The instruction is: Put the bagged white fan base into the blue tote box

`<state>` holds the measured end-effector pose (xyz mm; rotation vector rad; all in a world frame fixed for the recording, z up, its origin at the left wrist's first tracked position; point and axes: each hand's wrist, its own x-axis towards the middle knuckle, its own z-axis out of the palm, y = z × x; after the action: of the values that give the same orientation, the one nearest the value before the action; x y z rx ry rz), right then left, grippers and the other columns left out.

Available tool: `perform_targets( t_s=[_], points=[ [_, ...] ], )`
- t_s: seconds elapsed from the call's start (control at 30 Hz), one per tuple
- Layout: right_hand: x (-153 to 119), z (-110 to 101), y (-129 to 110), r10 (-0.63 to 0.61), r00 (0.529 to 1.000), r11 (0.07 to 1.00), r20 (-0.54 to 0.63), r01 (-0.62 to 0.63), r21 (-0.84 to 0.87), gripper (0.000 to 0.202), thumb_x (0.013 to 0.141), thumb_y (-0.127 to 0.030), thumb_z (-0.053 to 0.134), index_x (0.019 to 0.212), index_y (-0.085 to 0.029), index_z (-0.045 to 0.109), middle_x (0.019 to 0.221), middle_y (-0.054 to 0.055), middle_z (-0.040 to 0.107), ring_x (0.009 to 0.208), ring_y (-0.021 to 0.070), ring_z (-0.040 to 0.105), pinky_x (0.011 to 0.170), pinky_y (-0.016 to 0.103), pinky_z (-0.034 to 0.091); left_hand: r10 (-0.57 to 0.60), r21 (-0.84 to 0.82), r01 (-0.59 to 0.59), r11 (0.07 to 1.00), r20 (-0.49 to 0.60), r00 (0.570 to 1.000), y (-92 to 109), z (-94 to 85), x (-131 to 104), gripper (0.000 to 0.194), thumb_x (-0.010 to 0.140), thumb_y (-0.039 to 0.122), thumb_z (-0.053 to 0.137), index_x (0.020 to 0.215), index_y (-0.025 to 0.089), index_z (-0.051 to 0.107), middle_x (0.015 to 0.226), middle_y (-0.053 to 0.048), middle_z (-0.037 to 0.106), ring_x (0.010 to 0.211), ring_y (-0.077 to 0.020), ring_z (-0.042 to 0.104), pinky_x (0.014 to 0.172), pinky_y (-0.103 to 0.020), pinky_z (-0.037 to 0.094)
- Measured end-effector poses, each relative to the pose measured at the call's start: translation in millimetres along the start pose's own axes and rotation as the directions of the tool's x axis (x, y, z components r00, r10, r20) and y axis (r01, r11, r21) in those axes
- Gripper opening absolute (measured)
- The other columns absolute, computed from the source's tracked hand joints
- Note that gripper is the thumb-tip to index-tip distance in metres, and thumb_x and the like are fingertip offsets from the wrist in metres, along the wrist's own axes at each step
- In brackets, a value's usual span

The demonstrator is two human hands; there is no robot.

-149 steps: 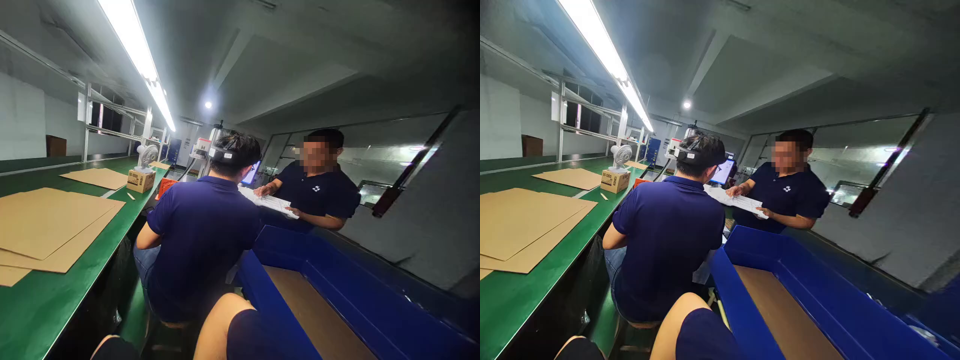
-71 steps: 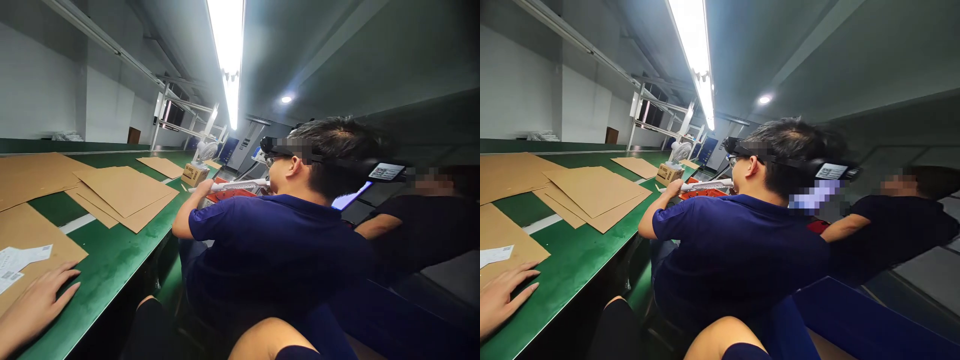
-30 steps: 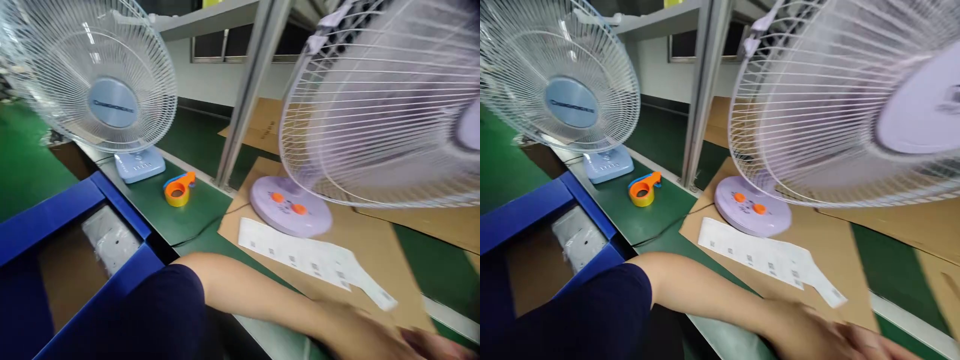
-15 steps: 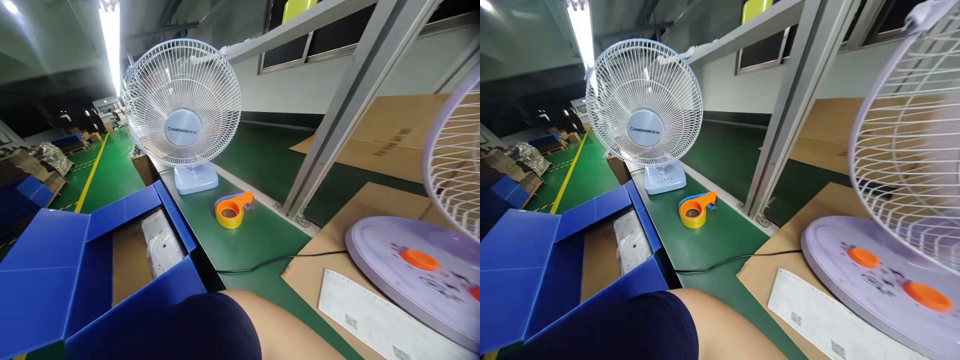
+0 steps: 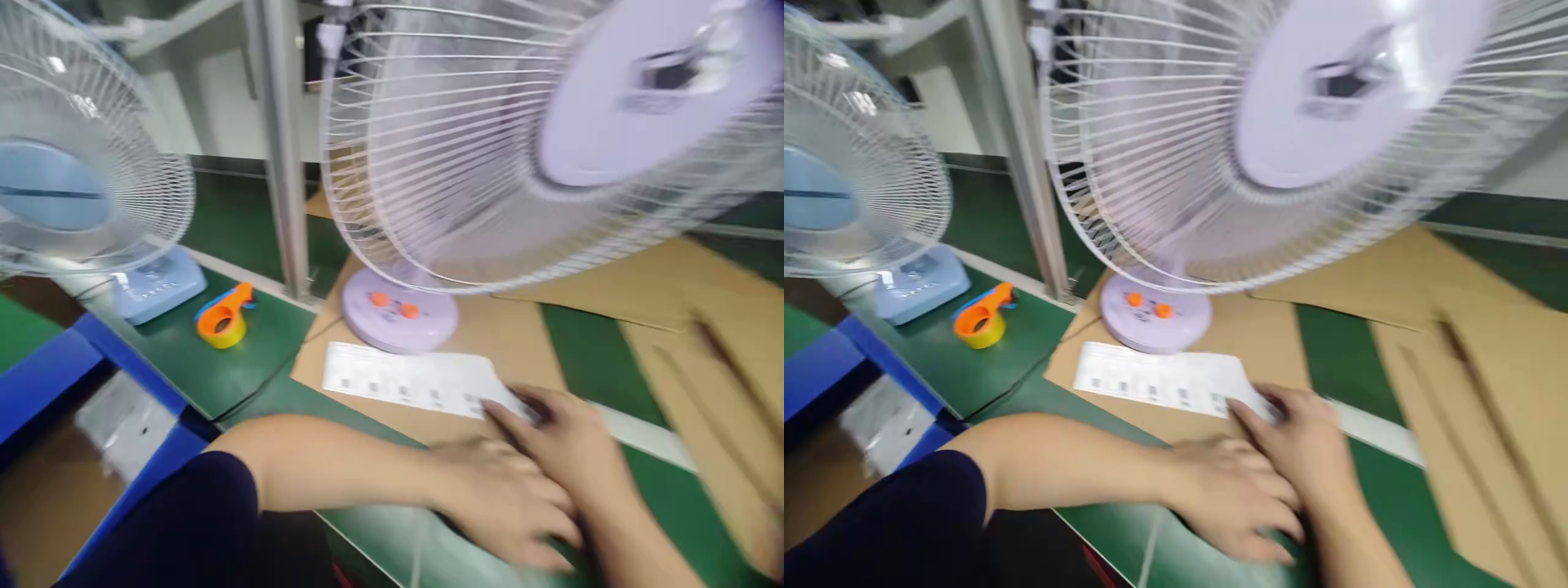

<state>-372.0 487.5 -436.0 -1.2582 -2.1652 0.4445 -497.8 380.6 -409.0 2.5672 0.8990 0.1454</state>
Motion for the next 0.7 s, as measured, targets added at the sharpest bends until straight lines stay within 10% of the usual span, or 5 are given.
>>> perform_targets(
  t_s=[0.5, 0.7],
  points=[
    [-15, -5, 20, 0.120, 0.993, 0.976, -0.002, -0.119, -0.184, 0.061, 0.086, -0.058, 0.088, 0.130, -0.019, 0.072, 0.123, 0.018, 0.065, 0.116, 0.0425, 0.057, 0.109, 0.057, 0.045, 0.105, 0.052, -0.096, 0.994, -0.208, 0.972, -7, 10.8, -3, 0.030, 0.105, 0.042, 0.069, 0.123, 0.019, 0.078, 0.132, -0.008, 0.071, 0.128, -0.0295, 0.058, 0.121, -0.048, 0.043],
    [-8, -3, 14, 0.116, 0.993, 0.968, 0.032, -0.106, -0.228, 0.062, 0.093, -0.055, 0.085, 0.132, -0.009, 0.072, 0.126, 0.026, 0.063, 0.125, 0.0460, 0.053, 0.112, 0.059, 0.039, 0.154, 0.129, -0.132, 0.983, -0.174, 0.973, -2, 2.9, -10, 0.035, 0.114, 0.028, 0.044, 0.116, 0.017, 0.077, 0.122, -0.008, 0.078, 0.122, -0.0235, 0.067, 0.117, -0.040, 0.048]
  ],
)
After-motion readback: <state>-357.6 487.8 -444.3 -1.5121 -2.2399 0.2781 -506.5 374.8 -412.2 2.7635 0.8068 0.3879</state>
